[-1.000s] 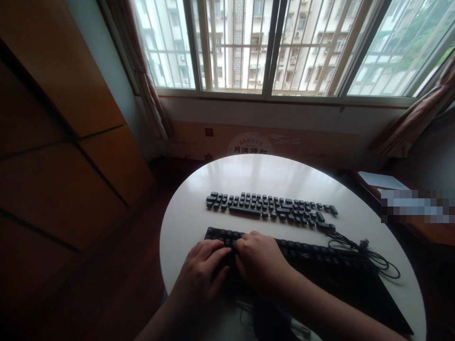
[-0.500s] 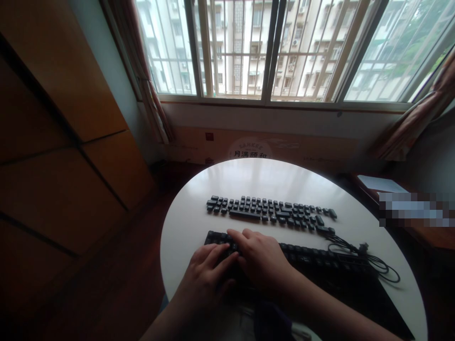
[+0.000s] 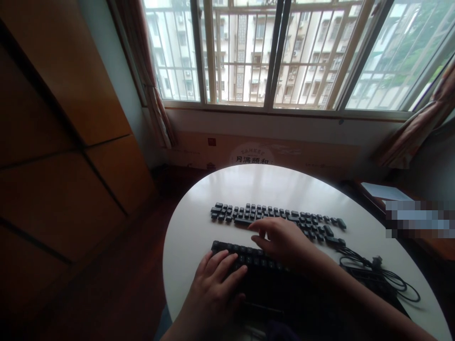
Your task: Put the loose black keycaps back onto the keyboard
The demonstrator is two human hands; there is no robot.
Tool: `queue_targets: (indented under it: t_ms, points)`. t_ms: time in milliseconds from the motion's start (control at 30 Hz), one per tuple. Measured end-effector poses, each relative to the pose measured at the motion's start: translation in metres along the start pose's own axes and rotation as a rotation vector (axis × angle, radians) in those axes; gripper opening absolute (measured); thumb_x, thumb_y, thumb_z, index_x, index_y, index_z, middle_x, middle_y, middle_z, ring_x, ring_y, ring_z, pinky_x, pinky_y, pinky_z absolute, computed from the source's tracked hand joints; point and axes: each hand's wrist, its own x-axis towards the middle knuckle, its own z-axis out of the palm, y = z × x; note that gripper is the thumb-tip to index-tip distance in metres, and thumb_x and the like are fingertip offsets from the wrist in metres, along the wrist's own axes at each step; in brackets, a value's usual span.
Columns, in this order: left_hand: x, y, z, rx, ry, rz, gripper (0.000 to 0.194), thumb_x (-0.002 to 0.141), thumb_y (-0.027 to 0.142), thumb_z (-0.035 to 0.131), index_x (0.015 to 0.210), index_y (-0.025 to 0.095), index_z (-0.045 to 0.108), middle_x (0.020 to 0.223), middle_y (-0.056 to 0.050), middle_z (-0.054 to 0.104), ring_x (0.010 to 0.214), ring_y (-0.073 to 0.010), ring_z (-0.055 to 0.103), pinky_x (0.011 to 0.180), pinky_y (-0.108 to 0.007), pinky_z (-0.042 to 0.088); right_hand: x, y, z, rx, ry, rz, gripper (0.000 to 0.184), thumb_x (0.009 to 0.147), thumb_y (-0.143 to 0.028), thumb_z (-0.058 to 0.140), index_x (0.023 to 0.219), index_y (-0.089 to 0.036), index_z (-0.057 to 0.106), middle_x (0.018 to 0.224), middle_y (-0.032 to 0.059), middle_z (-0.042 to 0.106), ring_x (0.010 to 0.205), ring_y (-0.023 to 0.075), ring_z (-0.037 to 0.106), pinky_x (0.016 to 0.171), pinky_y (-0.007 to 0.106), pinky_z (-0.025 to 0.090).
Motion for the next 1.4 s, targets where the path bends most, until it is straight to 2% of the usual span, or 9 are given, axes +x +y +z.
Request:
queue_targets:
  t_ms: [100, 200, 400, 667, 933, 1067, 1167, 1267, 1400]
  points:
    - [-0.001, 0.0, 0.0, 0.02, -0.009, -0.005, 0.039, 0.093, 0.049, 0.062, 0.128, 0.033, 0.066, 0.136, -0.005, 0.064, 0.125, -0.0294, 0.054, 0.111, -0.052, 0.036, 0.034, 0.019, -0.007, -0.077, 0.036, -0.059, 0.02, 0.091, -0.035, 0.059, 0.093, -0.025, 0.076, 0.09, 0.0045, 0.075, 0.083, 0.0198, 0.067, 0.074, 0.031, 0.049]
    - [-0.003, 0.0, 0.006, 0.031, 0.021, -0.009, 0.039, 0.092, 0.05, 0.062, 0.128, 0.033, 0.067, 0.136, -0.005, 0.063, 0.126, -0.0292, 0.053, 0.113, -0.051, 0.035, 0.072, 0.042, -0.009, -0.07, 0.057, -0.103, 0.017, 0.089, -0.031, 0.062, 0.091, -0.024, 0.077, 0.096, 0.005, 0.076, 0.093, 0.0222, 0.068, 0.087, 0.035, 0.049]
    - [-0.008, -0.004, 0.026, 0.055, 0.216, 0.048, 0.047, 0.092, 0.056, 0.055, 0.13, 0.03, 0.067, 0.14, -0.009, 0.058, 0.129, -0.0315, 0.05, 0.115, -0.051, 0.03, 0.125, 0.075, 0.008, -0.064, 0.035, -0.032, 0.018, 0.082, -0.021, 0.063, 0.091, -0.024, 0.078, 0.101, 0.0041, 0.077, 0.096, 0.0222, 0.07, 0.093, 0.035, 0.051]
    - [-0.006, -0.006, 0.013, 0.083, 0.156, 0.093, 0.045, 0.091, 0.052, 0.059, 0.129, 0.03, 0.067, 0.138, -0.01, 0.061, 0.129, -0.0309, 0.051, 0.116, -0.05, 0.031, 0.141, 0.088, 0.031, -0.055, -0.042, 0.026, 0.022, 0.079, -0.015, 0.064, 0.092, -0.024, 0.079, 0.1, 0.0025, 0.078, 0.093, 0.0209, 0.072, 0.09, 0.032, 0.052]
    - [-0.005, -0.006, 0.004, 0.063, 0.107, 0.09, 0.045, 0.091, 0.052, 0.061, 0.13, 0.029, 0.066, 0.138, -0.01, 0.06, 0.13, -0.031, 0.051, 0.114, -0.05, 0.034, 0.146, 0.09, 0.042, -0.058, -0.014, 0.015, 0.019, 0.079, -0.013, 0.066, 0.091, -0.023, 0.078, 0.095, 0.0019, 0.079, 0.089, 0.0194, 0.073, 0.085, 0.03, 0.054]
    - [-0.005, -0.007, 0.008, 0.054, 0.102, 0.095, 0.044, 0.092, 0.053, 0.06, 0.129, 0.029, 0.067, 0.138, -0.009, 0.061, 0.13, -0.0304, 0.051, 0.113, -0.05, 0.036, 0.142, 0.076, 0.04, -0.075, 0.076, -0.02, 0.016, 0.083, -0.017, 0.067, 0.095, -0.023, 0.077, 0.097, 0.0037, 0.079, 0.091, 0.0215, 0.073, 0.086, 0.033, 0.055]
    - [-0.007, -0.006, 0.015, 0.037, 0.11, 0.071, 0.045, 0.092, 0.056, 0.058, 0.126, 0.03, 0.068, 0.137, -0.009, 0.062, 0.127, -0.0313, 0.053, 0.112, -0.051, 0.038, 0.123, 0.057, 0.029, -0.074, 0.146, -0.063, 0.016, 0.088, -0.022, 0.066, 0.101, -0.024, 0.075, 0.102, 0.004, 0.078, 0.097, 0.0227, 0.071, 0.091, 0.037, 0.053]
    - [-0.007, -0.003, 0.016, -0.011, 0.111, 0.023, 0.043, 0.091, 0.054, 0.059, 0.126, 0.03, 0.068, 0.137, -0.01, 0.061, 0.127, -0.0324, 0.054, 0.11, -0.055, 0.04, 0.082, 0.038, 0.015, -0.055, 0.181, -0.118, 0.019, 0.089, -0.025, 0.066, 0.107, -0.026, 0.073, 0.105, 0.0042, 0.076, 0.098, 0.0219, 0.07, 0.09, 0.036, 0.054]
    - [-0.003, 0.001, 0.002, -0.109, 0.014, -0.046, 0.032, 0.093, 0.04, 0.062, 0.12, 0.027, 0.069, 0.137, -0.008, 0.062, 0.127, -0.0315, 0.054, 0.111, -0.057, 0.042, 0.008, 0.022, 0.01, 0.03, 0.23, -0.155, 0.022, 0.09, -0.027, 0.065, 0.111, -0.027, 0.072, 0.105, 0.0058, 0.074, 0.096, 0.0212, 0.07, 0.086, 0.035, 0.057]
